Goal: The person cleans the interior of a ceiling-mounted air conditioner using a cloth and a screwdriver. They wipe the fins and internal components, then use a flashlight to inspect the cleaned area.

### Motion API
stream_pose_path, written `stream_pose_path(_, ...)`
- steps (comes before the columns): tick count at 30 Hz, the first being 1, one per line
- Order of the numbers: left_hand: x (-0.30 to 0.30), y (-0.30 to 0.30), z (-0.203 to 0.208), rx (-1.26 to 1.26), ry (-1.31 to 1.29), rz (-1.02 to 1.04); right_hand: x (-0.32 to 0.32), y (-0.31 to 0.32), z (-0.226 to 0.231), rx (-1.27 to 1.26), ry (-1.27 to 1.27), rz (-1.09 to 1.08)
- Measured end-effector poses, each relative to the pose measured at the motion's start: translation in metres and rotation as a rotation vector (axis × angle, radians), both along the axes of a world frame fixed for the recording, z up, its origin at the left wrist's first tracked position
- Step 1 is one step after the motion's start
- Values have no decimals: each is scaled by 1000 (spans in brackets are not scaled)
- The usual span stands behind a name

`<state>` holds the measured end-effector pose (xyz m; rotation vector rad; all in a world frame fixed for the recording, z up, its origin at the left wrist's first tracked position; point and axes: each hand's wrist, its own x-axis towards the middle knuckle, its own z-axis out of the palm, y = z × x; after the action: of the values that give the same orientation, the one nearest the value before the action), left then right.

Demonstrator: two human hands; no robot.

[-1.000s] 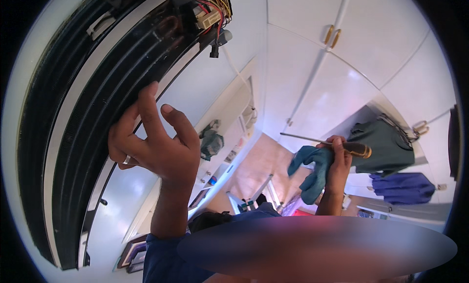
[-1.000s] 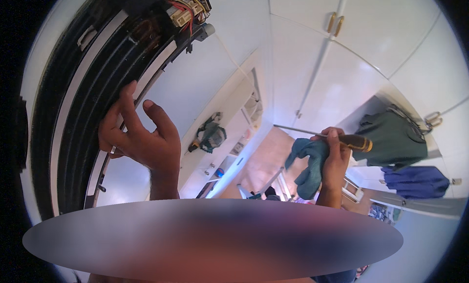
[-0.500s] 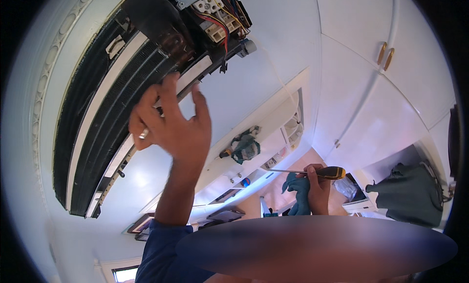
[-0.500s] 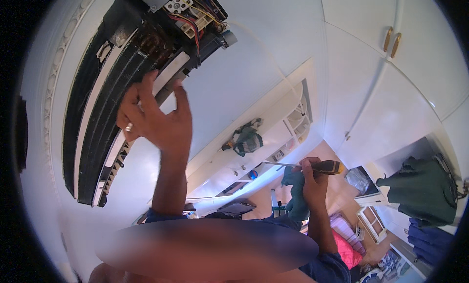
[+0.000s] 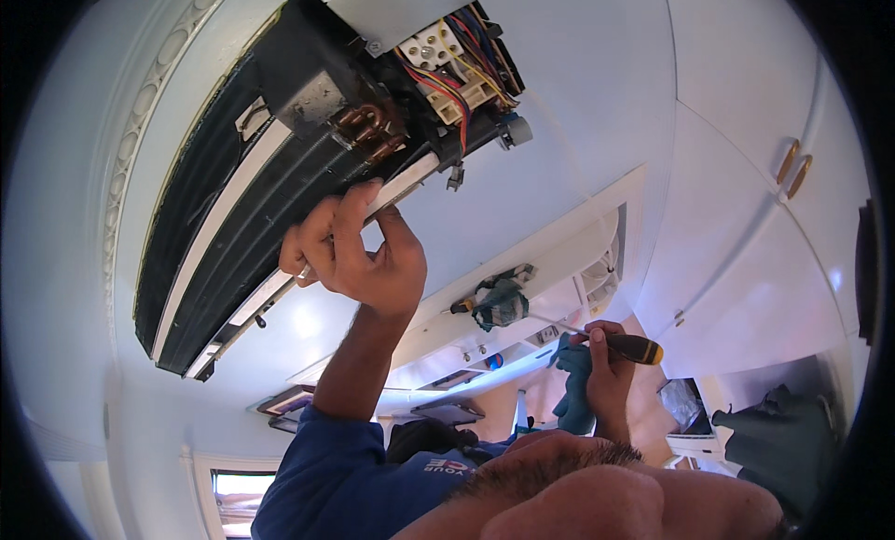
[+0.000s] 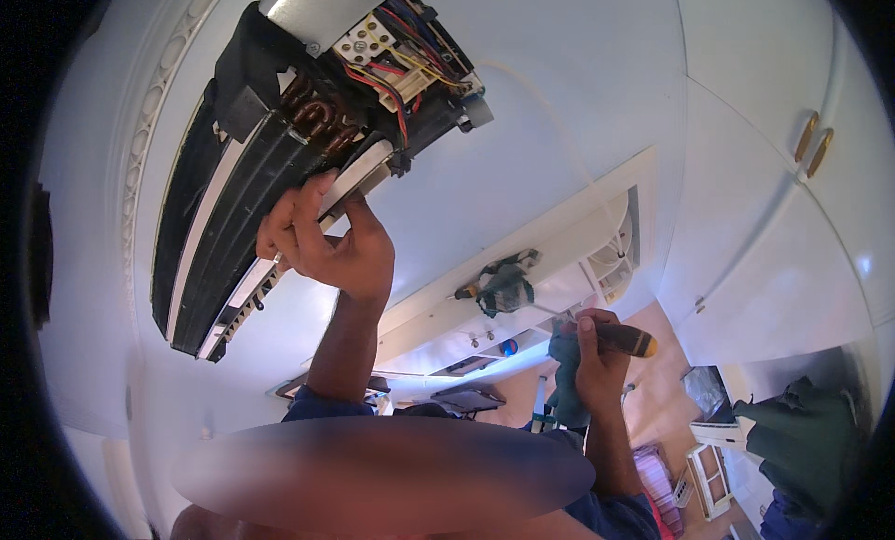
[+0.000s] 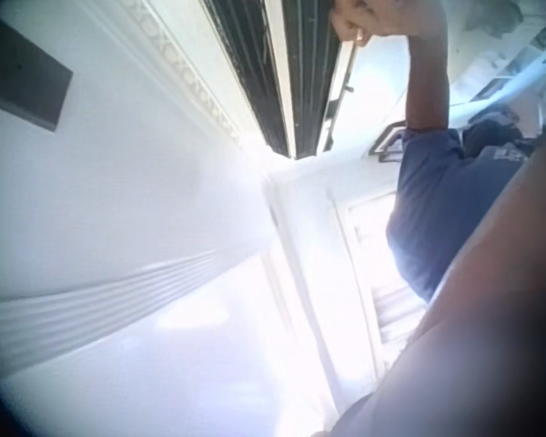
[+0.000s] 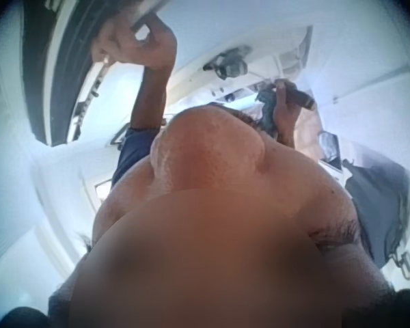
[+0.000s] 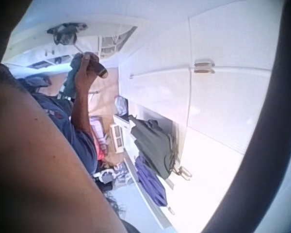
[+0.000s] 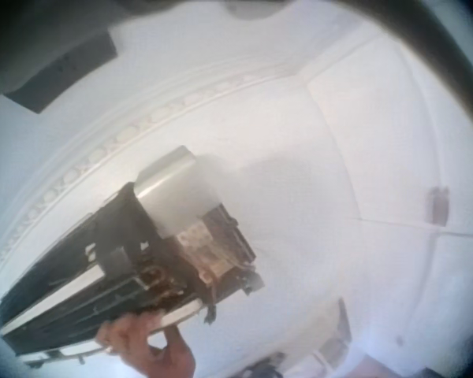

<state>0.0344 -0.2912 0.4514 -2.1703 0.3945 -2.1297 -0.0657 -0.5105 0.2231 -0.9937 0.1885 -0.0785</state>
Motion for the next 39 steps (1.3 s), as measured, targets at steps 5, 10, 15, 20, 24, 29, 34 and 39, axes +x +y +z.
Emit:
stream_pose_path(5,2,0,1,-1,-2,-7,18,-31,69,-226,-507,-67)
stream_pose_path(10,2,0,-1,-48,-6,-69,14,-49,148,-322,-858,-160)
stream_pose_path(15,1,3,-1,1,18,-50,25,-52,207,-563,-1128,-289)
stream_pose_path(20,1,4,-1,-19,9,-73,52,-56,242,-754,-1178,-330)
stream_pose_path(24,0,2,-2,-42,37,-84,60,-40,250,-696,-1093,-314)
stream_pose_path(29,-3,0,1,-29,23,-36,83,-21,254,-501,-1180,-307)
stream_pose_path(34,-2,-1,1,-31,-10,-69,95,-22,266,-605,-1272,-237)
stream_pose_path(39,-1,0,-1,-78,9,-87,98,-25,288,-836,-1290,-250)
